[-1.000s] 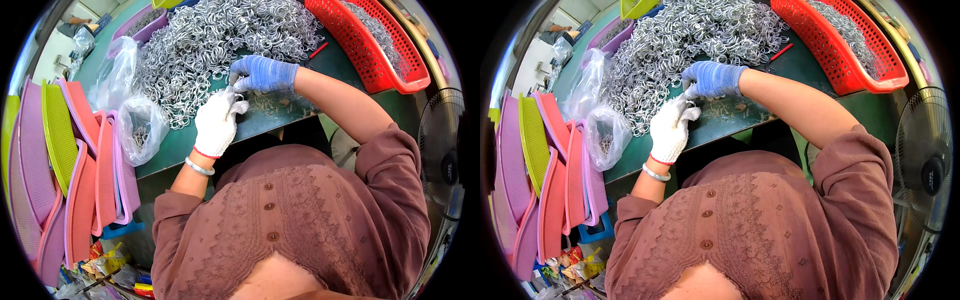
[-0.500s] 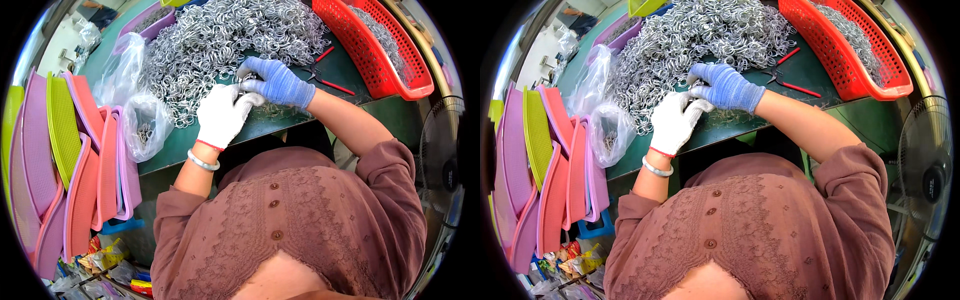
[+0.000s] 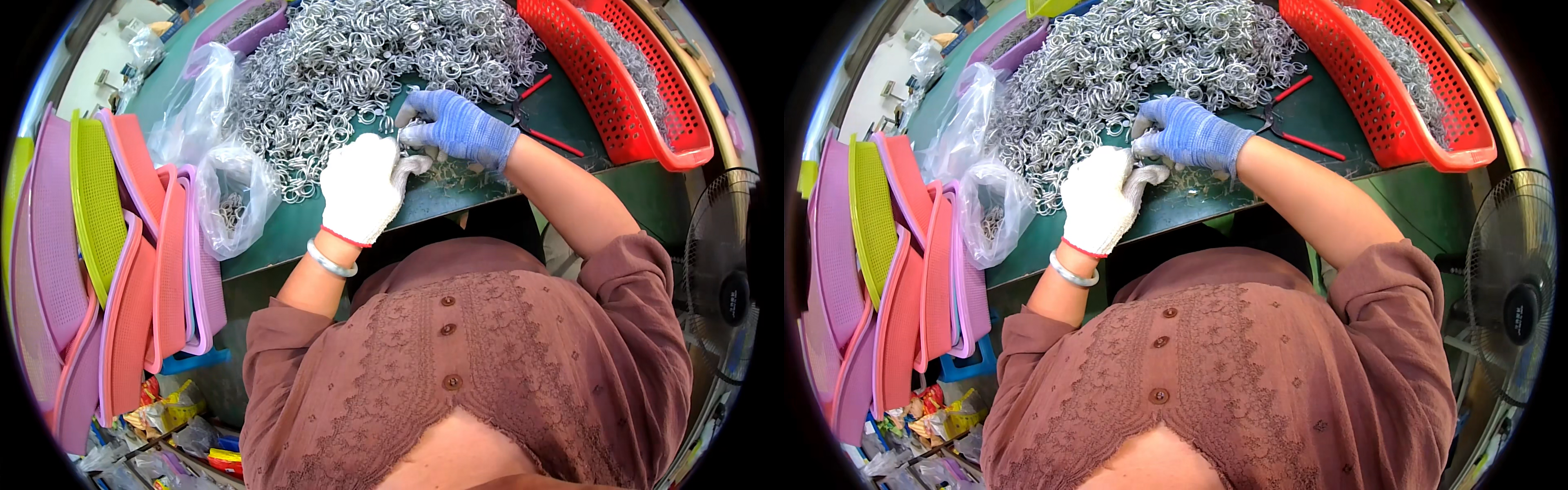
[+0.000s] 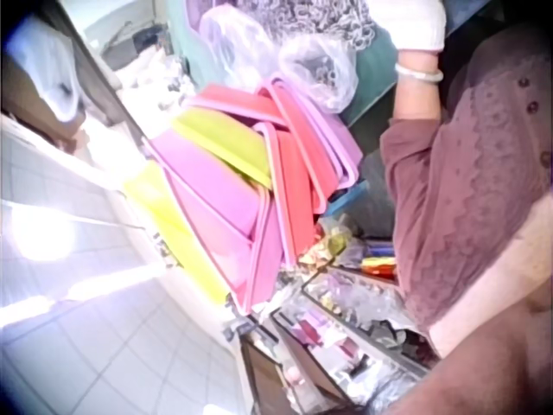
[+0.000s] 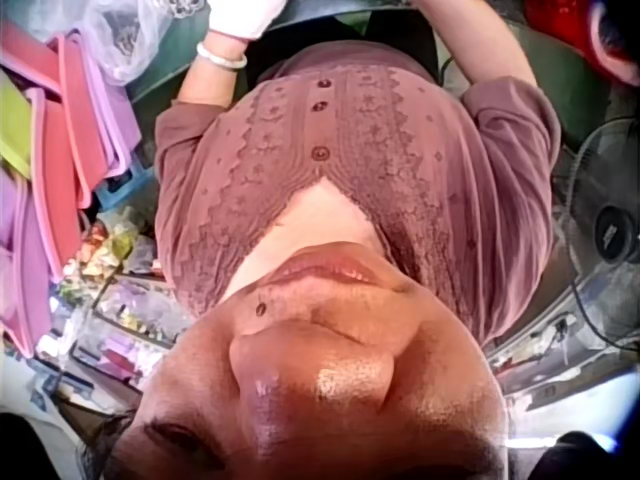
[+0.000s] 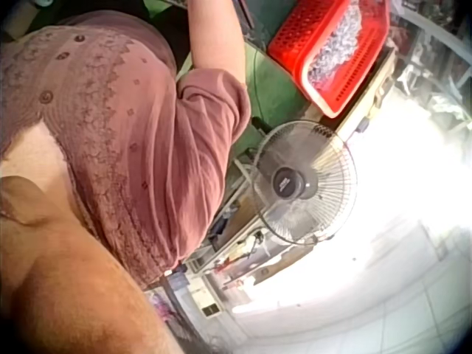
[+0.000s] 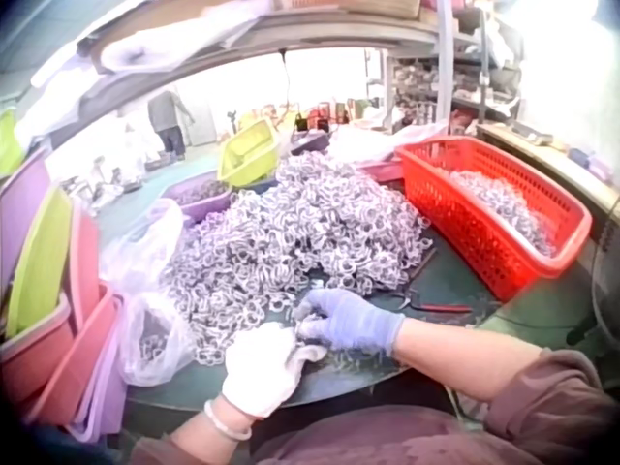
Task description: The person picks up metal hooks from a large pile and slides them onto a central circular metal component by hand.
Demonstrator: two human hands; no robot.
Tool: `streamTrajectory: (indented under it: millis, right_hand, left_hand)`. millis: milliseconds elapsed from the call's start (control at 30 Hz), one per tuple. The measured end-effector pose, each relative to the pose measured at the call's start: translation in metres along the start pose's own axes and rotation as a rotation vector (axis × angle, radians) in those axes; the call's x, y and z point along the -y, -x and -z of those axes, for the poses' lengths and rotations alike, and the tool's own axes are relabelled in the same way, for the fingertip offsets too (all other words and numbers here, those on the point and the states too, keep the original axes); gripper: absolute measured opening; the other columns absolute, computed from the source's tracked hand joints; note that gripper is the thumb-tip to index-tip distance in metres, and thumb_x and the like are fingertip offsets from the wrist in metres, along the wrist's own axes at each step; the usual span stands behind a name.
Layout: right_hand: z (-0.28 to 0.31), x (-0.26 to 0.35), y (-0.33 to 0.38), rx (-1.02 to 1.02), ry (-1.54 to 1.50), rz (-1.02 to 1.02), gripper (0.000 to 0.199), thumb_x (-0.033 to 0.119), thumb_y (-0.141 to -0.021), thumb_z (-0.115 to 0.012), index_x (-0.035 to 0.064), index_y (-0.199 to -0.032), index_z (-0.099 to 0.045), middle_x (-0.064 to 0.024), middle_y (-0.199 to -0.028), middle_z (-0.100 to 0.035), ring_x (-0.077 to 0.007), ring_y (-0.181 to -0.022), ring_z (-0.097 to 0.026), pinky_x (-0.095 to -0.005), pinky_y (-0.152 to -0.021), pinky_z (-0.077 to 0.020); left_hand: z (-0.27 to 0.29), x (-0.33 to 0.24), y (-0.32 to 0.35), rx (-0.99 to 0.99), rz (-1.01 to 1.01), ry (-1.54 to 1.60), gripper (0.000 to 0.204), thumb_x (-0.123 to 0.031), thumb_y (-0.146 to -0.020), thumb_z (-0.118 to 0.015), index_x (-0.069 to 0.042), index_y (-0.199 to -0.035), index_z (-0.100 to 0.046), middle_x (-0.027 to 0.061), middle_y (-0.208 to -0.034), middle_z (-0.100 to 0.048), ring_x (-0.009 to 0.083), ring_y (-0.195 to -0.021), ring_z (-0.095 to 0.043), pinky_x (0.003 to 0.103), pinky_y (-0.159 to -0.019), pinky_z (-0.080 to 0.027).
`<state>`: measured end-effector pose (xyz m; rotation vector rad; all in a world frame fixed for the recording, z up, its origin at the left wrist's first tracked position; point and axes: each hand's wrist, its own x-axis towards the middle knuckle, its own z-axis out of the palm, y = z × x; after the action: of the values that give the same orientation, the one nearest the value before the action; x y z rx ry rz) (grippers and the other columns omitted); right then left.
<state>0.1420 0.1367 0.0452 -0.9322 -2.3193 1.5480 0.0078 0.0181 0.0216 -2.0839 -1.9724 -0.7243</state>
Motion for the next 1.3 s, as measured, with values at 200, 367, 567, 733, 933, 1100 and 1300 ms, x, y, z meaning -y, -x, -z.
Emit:
streamTrajectory:
  millis: [200, 367, 567, 733, 933, 1100, 1300]
  right_hand:
    - [-0.002, 0.002, -0.012, -0.019, 0.245, 0.068, 0.018, 0.015, -0.082, -0.067, 0.0015, -0.093, -0.063, -0.0069, -0.074, -0.062, -0.0127, -0.058, -0.059, -0.0280, -0.054, -0.0496]
    - [-0.004, 0.001, -0.023, -0.022, 0.363, 0.040, 0.019, 0.016, -0.077, -0.070, 0.0015, -0.087, -0.065, -0.0090, -0.073, -0.063, -0.0157, -0.061, -0.061, -0.0313, -0.060, -0.0512]
    - [0.008, -0.009, -0.018, 0.142, -0.079, -0.023, 0.020, 0.013, -0.086, -0.063, -0.0005, -0.101, -0.061, -0.0063, -0.073, -0.061, -0.0089, -0.056, -0.057, -0.0215, -0.048, -0.0472]
    - [0.013, -0.010, -0.017, 0.232, -0.094, 0.022, 0.027, 0.015, -0.089, -0.060, -0.0009, -0.110, -0.060, -0.0051, -0.078, -0.062, -0.0086, -0.058, -0.057, -0.0214, -0.050, -0.0472]
    - [0.017, -0.003, -0.016, 0.292, -0.072, 0.065, 0.029, 0.018, -0.088, -0.060, 0.0021, -0.112, -0.062, -0.0028, -0.079, -0.062, -0.0081, -0.060, -0.055, -0.0223, -0.054, -0.0474]
    - [0.017, -0.003, -0.017, 0.312, -0.049, 0.137, 0.029, 0.019, -0.087, -0.061, 0.0060, -0.113, -0.063, -0.0014, -0.080, -0.062, -0.0075, -0.064, -0.054, -0.0220, -0.055, -0.0466]
    - [0.014, 0.007, -0.013, 0.297, -0.054, 0.197, 0.027, 0.017, -0.087, -0.061, 0.0056, -0.112, -0.063, -0.0015, -0.087, -0.063, -0.0071, -0.070, -0.055, -0.0230, -0.062, -0.0480]
  left_hand:
    - [-0.015, 0.010, 0.003, -0.031, -0.066, -0.033, 0.042, -0.047, -0.078, -0.067, -0.007, -0.068, -0.059, 0.0115, -0.066, -0.056, 0.0313, -0.058, -0.058, 0.040, -0.052, -0.045]
    - [-0.011, 0.006, 0.001, -0.035, -0.034, -0.085, 0.044, -0.046, -0.078, -0.067, -0.006, -0.063, -0.056, 0.0117, -0.063, -0.056, 0.0314, -0.056, -0.058, 0.040, -0.051, -0.045]
    - [-0.005, 0.008, -0.004, 0.007, 0.001, -0.007, 0.043, -0.045, -0.077, -0.068, -0.006, -0.063, -0.057, 0.0123, -0.063, -0.055, 0.0320, -0.057, -0.057, 0.040, -0.051, -0.043]
    - [-0.009, 0.016, -0.001, 0.033, -0.016, 0.129, 0.035, -0.039, -0.077, -0.069, -0.007, -0.068, -0.061, 0.0110, -0.065, -0.055, 0.0309, -0.060, -0.057, 0.038, -0.054, -0.043]
    - [-0.007, 0.022, 0.001, 0.043, -0.021, 0.337, 0.020, -0.027, -0.079, -0.070, -0.007, -0.077, -0.067, 0.0101, -0.072, -0.060, 0.0263, -0.067, -0.059, 0.034, -0.062, -0.047]
    - [-0.003, 0.021, 0.003, 0.100, 0.071, 0.492, 0.011, -0.015, -0.080, -0.069, -0.004, -0.082, -0.068, 0.0085, -0.076, -0.062, 0.0194, -0.069, -0.060, 0.030, -0.067, -0.047]
    - [-0.007, 0.027, 0.008, 0.141, 0.242, 0.918, 0.009, -0.007, -0.081, -0.064, 0.000, -0.086, -0.068, 0.0038, -0.078, -0.063, 0.0110, -0.075, -0.059, 0.025, -0.069, -0.046]
